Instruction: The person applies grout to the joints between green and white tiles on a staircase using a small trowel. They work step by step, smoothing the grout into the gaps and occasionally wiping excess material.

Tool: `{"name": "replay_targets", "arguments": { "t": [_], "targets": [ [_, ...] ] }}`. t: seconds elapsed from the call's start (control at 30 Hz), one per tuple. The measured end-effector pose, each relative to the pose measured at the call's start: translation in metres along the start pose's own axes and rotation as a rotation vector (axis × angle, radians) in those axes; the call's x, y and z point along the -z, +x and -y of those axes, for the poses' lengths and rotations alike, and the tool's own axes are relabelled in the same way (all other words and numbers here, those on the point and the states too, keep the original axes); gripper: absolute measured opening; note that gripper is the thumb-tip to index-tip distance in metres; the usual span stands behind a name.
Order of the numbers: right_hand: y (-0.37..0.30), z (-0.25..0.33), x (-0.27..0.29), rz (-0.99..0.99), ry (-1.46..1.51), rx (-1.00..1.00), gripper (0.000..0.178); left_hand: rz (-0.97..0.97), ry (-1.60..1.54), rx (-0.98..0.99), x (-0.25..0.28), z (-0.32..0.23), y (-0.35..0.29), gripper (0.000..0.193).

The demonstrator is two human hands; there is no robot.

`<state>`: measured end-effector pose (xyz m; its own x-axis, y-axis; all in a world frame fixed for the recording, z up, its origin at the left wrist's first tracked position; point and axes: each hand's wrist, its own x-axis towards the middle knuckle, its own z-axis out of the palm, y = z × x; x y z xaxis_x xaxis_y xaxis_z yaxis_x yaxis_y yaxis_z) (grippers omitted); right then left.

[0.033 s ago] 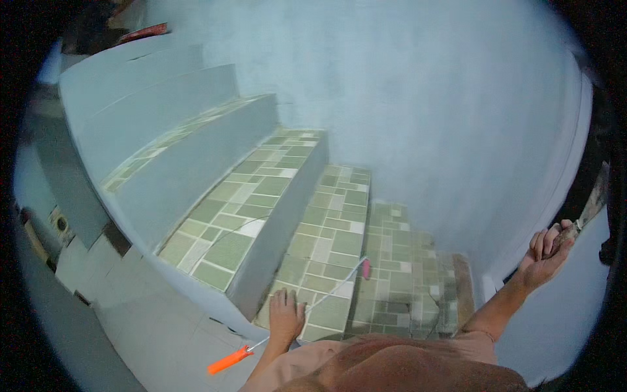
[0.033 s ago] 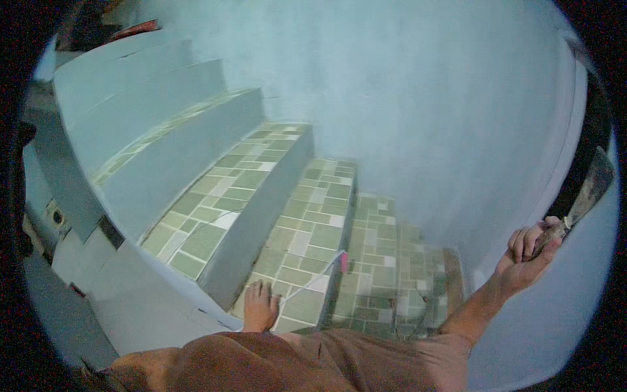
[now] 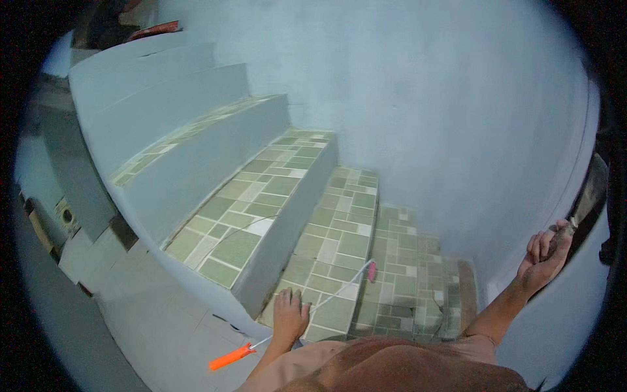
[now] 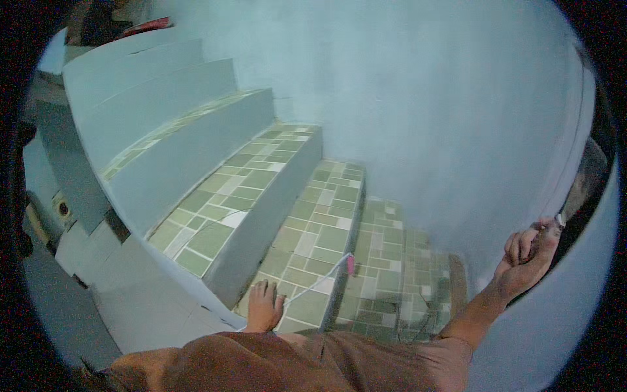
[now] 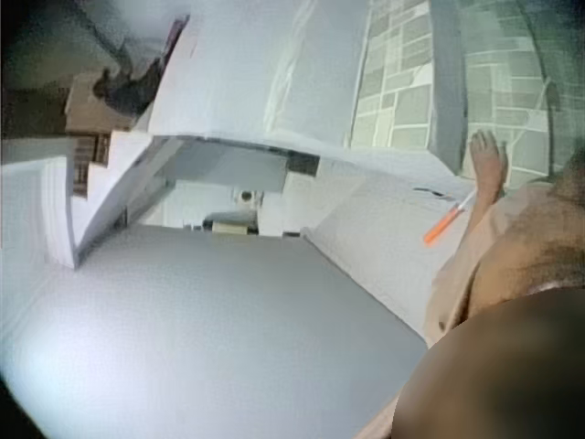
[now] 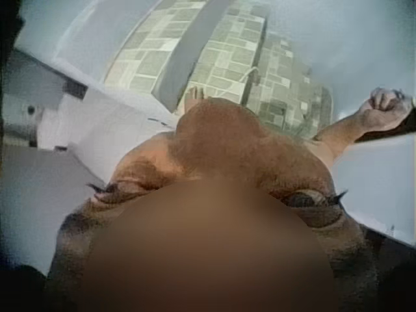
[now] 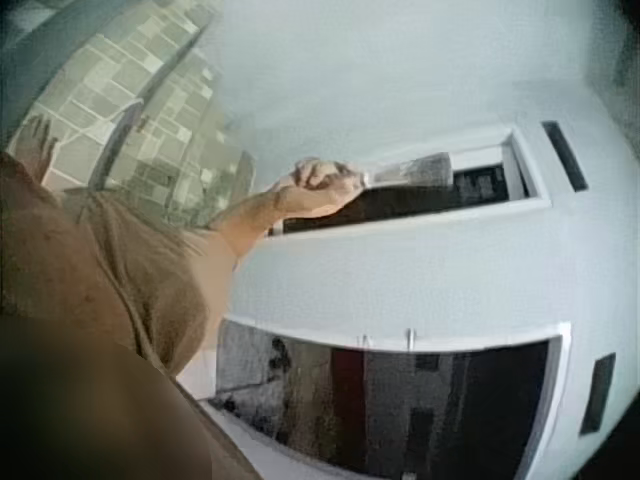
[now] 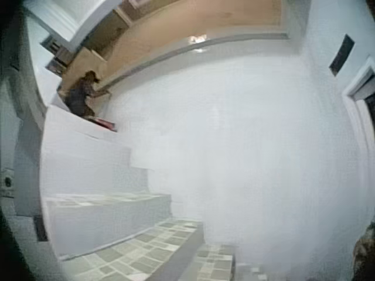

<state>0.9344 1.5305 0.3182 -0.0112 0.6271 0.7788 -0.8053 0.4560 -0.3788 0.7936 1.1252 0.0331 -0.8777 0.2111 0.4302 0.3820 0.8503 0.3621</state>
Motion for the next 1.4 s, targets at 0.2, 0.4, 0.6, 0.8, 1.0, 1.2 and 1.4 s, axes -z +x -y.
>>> {"name": "replay_targets", "arguments": {
  "t": [0.2, 0.4, 0.6, 0.8, 1.0, 1.2, 1.4],
  "targets": [
    [-0.027, -0.017, -0.095, 0.696, -0.127, -0.351, 0.026, 0.005, -0.003, -0.022, -0.004, 0.001, -0.001, 0.049],
    [-0.045, 0.017, -0.189, 1.044, 0.097, -0.260, 0.022, -0.020, 0.014, -0.035, -0.004, 0.001, -0.002, 0.047],
    [-0.044, 0.031, -0.249, 1.118, 0.313, -0.213, 0.025, 0.005, 0.020, -0.015, -0.001, -0.003, -0.002, 0.045],
    [-0.044, 0.036, -0.273, 1.042, 0.388, -0.148, 0.027, -0.013, 0.023, -0.022, 0.000, -0.003, 0.001, 0.045],
    [-0.086, -0.013, -0.224, 1.069, 0.154, -0.321, 0.031, -0.009, 0.029, 0.003, -0.001, -0.003, -0.001, 0.046],
    [-0.189, -0.081, -0.149, 1.417, -0.331, -0.568, 0.030, -0.034, 0.000, 0.018, 0.001, -0.005, 0.002, 0.039],
    [-0.243, -0.107, -0.094, 1.537, -0.405, -0.400, 0.034, -0.051, -0.023, 0.025, 0.005, -0.006, 0.004, 0.030]
  ]
}}
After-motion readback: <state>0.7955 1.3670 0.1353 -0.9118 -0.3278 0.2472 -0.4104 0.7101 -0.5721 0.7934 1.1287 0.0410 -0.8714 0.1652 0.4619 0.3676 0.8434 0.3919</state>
